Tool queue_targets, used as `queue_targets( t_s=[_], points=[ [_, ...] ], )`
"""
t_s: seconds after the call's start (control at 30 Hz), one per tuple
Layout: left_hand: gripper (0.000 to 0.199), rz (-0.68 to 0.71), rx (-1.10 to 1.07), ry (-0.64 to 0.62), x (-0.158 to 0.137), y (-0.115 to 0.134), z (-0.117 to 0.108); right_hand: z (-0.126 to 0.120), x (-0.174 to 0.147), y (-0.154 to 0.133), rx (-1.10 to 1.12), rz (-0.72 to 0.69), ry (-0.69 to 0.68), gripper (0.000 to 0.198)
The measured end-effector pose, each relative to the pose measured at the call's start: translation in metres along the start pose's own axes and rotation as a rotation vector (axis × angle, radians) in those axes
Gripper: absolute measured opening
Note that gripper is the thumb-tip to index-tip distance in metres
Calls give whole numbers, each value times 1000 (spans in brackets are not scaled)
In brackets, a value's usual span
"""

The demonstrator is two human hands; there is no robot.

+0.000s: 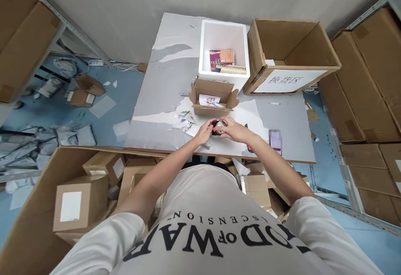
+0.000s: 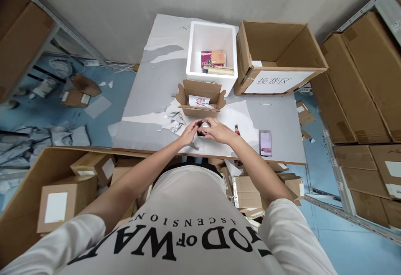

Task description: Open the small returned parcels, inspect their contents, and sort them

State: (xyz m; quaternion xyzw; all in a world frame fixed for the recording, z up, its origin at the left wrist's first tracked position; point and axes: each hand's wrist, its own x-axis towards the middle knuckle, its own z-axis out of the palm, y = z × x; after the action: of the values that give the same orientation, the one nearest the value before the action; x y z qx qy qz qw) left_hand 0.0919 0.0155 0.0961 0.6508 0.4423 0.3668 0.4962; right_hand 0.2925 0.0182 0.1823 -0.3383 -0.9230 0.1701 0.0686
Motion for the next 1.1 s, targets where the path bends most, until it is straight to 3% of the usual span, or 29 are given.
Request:
queue_targets(
  t_s=[0.2,0.53,0.7,0.8,0.93,1.0,1.1],
  points=[
    [48,-11,-2,24,0,1,0,14,-1,3,57,5,5,37],
    [48,-16,-31,34,0,0,2,30,-9,9,-18,-69,-25,59],
    [47,9,-88,95,-6,-4,8,35,-23,16,88,-33,71,68],
    [36,10,-66,135,-6,-6,10,36,-33,16,185,83,268,60],
    [34,-34,-143,186,-8,-6,12,48,-41,6,304,436,574,46],
    [32,-57,-170,193,-10,-5,13,55,-40,-1,395,526,588,45],
    [30,-60,-173,186,-13,-6,15,56,-33,-6,376,472,545,45]
  ],
)
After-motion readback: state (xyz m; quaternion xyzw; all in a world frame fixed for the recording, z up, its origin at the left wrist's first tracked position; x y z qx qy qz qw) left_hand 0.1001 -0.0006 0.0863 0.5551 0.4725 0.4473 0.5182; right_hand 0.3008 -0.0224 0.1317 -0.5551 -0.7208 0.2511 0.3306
